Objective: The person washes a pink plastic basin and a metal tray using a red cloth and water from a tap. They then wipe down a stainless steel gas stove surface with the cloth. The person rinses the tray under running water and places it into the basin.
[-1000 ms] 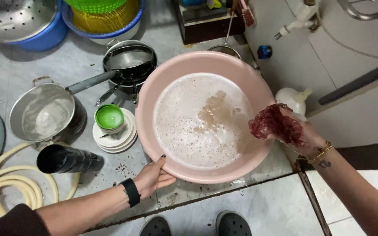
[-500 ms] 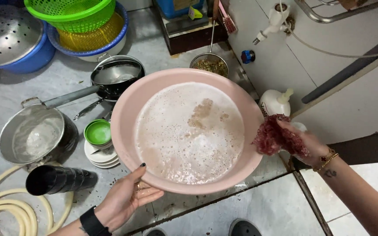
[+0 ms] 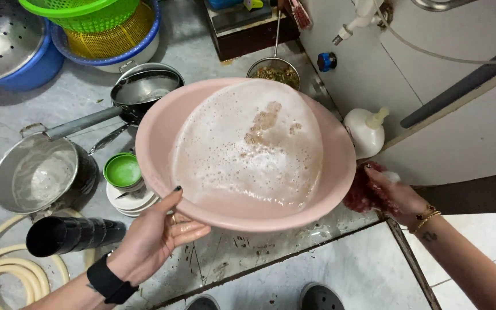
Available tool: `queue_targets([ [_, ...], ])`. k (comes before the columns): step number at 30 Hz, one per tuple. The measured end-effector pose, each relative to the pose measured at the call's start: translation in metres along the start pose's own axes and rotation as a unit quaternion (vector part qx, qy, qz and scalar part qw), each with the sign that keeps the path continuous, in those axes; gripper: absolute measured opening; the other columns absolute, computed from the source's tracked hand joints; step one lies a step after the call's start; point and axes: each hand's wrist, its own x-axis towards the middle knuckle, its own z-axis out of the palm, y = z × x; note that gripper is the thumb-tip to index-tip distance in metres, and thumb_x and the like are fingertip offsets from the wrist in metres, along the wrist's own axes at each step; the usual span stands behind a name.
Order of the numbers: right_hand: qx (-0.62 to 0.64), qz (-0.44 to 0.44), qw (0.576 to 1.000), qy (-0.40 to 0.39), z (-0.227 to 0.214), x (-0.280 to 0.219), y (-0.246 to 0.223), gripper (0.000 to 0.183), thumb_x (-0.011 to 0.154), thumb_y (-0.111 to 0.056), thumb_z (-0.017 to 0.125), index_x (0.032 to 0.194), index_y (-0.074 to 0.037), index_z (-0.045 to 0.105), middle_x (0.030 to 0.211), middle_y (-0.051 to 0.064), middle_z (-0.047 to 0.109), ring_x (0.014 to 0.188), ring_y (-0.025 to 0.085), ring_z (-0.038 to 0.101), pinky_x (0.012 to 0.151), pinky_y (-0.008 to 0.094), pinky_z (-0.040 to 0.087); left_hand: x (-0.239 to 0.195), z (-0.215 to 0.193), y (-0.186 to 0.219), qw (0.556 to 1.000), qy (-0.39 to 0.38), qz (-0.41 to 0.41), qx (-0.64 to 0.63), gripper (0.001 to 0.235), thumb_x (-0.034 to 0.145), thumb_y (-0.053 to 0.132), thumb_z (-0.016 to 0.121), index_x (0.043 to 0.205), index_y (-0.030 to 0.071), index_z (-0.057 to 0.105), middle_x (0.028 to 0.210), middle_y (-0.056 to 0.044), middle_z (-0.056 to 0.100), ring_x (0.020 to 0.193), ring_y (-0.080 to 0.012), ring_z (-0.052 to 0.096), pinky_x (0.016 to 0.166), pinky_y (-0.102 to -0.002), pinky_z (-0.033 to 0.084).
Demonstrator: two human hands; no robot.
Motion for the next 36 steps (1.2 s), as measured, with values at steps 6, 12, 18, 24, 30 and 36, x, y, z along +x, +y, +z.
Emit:
queue_targets([
  [6, 0.095, -0.065, 0.985, -0.126, 0.014, 0.017, 0.013, 0.052, 0.131, -0.050, 0.066, 0.107, -0.005, 0.076, 0.082, 0.019, 0.072, 0.068, 0.033, 0.064, 0.073, 0.053, 0.061, -0.004, 0.014, 0.019, 0.999, -0.019, 0.040, 0.016, 0.050, 0.128, 0.022, 0.056, 0.170, -0.003, 0.066, 0.145, -0.030, 0.085, 0.114, -0.0510, 0.082, 0.105, -0.063, 0.070],
  [12, 0.142, -0.041, 0.986, -0.072, 0.021, 0.046, 0.018, 0.031, 0.124, -0.047, 0.077, 0.121, -0.016, 0.079, 0.103, 0.008, 0.079, 0.086, 0.027, 0.073, 0.077, 0.046, 0.063, 0.005, 0.011, 0.033, 0.996, -0.021, 0.074, 0.043, 0.051, 0.129, 0.027, 0.056, 0.168, -0.003, 0.071, 0.137, -0.033, 0.085, 0.116, -0.0541, 0.083, 0.104, -0.064, 0.070],
  [18, 0.156, 0.023, 0.987, 0.038, 0.058, 0.003, -0.022, 0.054, 0.115, -0.034, 0.074, 0.159, -0.003, 0.075, 0.155, 0.018, 0.083, 0.139, 0.036, 0.078, 0.120, 0.050, 0.065, 0.017, 0.000, 0.038, 0.995, -0.017, 0.084, 0.050, 0.047, 0.129, 0.029, 0.063, 0.155, -0.008, 0.076, 0.113, -0.033, 0.081, 0.102, -0.0511, 0.083, 0.101, -0.062, 0.073],
  [24, 0.152, 0.007, 0.986, 0.073, 0.055, 0.024, -0.017, 0.053, 0.108, -0.036, 0.085, 0.148, -0.004, 0.079, 0.141, 0.016, 0.086, 0.125, 0.034, 0.082, 0.106, 0.046, 0.068, 0.042, -0.015, 0.051, 0.993, -0.015, 0.093, 0.065, 0.052, 0.127, 0.031, 0.062, 0.168, 0.001, 0.071, 0.125, -0.028, 0.083, 0.106, -0.0546, 0.084, 0.099, -0.061, 0.072],
  [30, 0.127, 0.010, 0.991, 0.043, 0.078, 0.003, -0.053, 0.053, 0.112, -0.033, 0.074, 0.160, -0.011, 0.076, 0.160, 0.013, 0.083, 0.146, 0.032, 0.078, 0.127, 0.048, 0.062, 0.053, -0.026, 0.076, 0.993, -0.004, 0.092, 0.077, 0.042, 0.133, 0.033, 0.060, 0.159, 0.002, 0.070, 0.117, -0.029, 0.081, 0.102, -0.0454, 0.084, 0.097, -0.054, 0.073],
  [36, 0.144, -0.009, 0.987, 0.069, 0.079, 0.007, -0.062, 0.055, 0.108, -0.035, 0.080, 0.158, -0.012, 0.078, 0.152, 0.012, 0.086, 0.135, 0.031, 0.082, 0.119, 0.045, 0.066, 0.058, -0.018, 0.086, 0.992, -0.027, 0.100, 0.072, 0.045, 0.133, 0.034, 0.060, 0.158, -0.003, 0.068, 0.113, -0.028, 0.080, 0.102, -0.0432, 0.086, 0.098, -0.051, 0.075],
])
